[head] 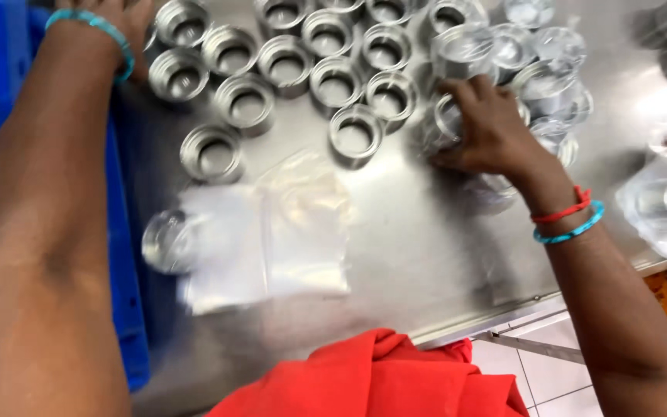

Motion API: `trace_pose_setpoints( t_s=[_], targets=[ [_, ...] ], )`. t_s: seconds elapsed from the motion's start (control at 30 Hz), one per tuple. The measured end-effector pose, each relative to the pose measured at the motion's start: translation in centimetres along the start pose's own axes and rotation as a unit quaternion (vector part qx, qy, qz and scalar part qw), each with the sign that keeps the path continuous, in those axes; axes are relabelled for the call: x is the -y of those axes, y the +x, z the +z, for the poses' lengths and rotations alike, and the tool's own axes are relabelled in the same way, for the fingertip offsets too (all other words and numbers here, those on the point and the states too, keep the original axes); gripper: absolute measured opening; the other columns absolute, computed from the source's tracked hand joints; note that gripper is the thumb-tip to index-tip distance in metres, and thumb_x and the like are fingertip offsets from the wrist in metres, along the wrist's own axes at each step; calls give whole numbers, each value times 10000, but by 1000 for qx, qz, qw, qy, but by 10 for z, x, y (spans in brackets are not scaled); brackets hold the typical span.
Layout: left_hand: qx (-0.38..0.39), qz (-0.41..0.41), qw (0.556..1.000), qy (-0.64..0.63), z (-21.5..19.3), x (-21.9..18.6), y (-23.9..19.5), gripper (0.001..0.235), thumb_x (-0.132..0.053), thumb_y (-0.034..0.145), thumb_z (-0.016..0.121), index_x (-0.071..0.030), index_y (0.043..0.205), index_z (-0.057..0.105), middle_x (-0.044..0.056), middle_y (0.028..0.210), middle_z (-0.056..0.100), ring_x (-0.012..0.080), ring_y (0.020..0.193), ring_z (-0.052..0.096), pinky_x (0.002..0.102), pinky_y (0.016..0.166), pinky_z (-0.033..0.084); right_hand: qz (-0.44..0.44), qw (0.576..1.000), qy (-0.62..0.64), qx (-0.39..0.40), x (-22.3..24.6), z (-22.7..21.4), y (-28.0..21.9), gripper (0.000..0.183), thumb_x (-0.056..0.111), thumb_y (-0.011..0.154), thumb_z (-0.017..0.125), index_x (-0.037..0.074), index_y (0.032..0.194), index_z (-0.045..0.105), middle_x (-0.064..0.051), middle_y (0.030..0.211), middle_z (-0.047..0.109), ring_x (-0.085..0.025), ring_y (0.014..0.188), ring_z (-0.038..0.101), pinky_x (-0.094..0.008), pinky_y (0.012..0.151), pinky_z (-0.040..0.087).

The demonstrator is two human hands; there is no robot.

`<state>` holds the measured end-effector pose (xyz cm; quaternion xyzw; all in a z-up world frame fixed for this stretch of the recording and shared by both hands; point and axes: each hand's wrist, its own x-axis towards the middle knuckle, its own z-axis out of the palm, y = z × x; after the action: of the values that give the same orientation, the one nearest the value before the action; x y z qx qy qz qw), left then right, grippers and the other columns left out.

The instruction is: The person organizes stacks of small cylindrical metal components into a blue plastic crate, then uses a dark cloth to wipe out another blue crate before placing more metal components into plastic bags on a metal table.

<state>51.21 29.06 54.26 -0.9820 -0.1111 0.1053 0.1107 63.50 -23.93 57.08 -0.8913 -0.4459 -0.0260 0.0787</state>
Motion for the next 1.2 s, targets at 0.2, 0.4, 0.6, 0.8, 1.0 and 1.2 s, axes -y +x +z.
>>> trace_pose_setpoints(
  t_s=[0.2, 0.4, 0.6, 0.8, 1.0, 1.2],
  targets=[
    [47, -75, 996, 10, -4, 9, -4, 830, -304, 654, 931, -150, 1417, 642, 217, 1500, 491, 501, 1284, 552, 580, 999, 506, -33, 998, 46, 31, 37, 5, -23, 962, 359, 556, 927, 117, 1394, 521, -184, 1226, 543, -391, 1105, 574, -535, 942, 405],
    [-64, -21, 998, 10, -92, -46, -70, 453, -334, 686, 905, -59, 1034, 813, 194, 883, 753, 387, 799, 743, 531, 718, 600, 16, 994, 102, 15, 69, 11, -77, 839, 283, 507, 927, 112, 1266, 614, -142, 1108, 591, -355, 1042, 603, -518, 887, 460],
    [-99, 241, 848, -461, -66, -256, -137, 831, -353, 580, 897, -14, 1258, 557, 207, 1182, 599, 359, 1087, 601, 439, 937, 509, 162, 797, 568, -123, 78, 46, -127, 938, 192, 617, 924, 78, 1393, 409, -104, 1228, 581, -290, 1141, 643, -476, 961, 577],
    [-95, 217, 771, -591, -35, -324, -166, 1021, -319, 527, 938, 6, 1377, 476, 197, 1251, 569, 340, 1134, 624, 414, 975, 528, 130, 584, 788, -144, 94, 43, -138, 951, 201, 760, 868, 105, 1482, 256, -153, 1335, 545, -285, 1242, 582, -434, 1055, 510],
    [-89, 299, 836, -451, -51, -319, -170, 1247, -374, 578, 952, -27, 1576, 289, 234, 1294, 500, 392, 1159, 557, 452, 987, 497, 61, 839, 537, -62, 63, 75, -135, 899, 433, 924, 776, 99, 1559, 235, -178, 1491, 478, -349, 1349, 545, -439, 1096, 481],
    [-145, 284, 898, -303, -75, -345, -167, 937, -381, 696, 895, -267, 1508, 441, 97, 1375, 574, 383, 1138, 611, 545, 909, 497, 36, 980, 194, 24, 15, 43, -134, 995, 450, 1006, 774, 25, 1698, 198, -278, 1621, 329, -536, 1444, 279, -637, 1059, 203]
  ],
)
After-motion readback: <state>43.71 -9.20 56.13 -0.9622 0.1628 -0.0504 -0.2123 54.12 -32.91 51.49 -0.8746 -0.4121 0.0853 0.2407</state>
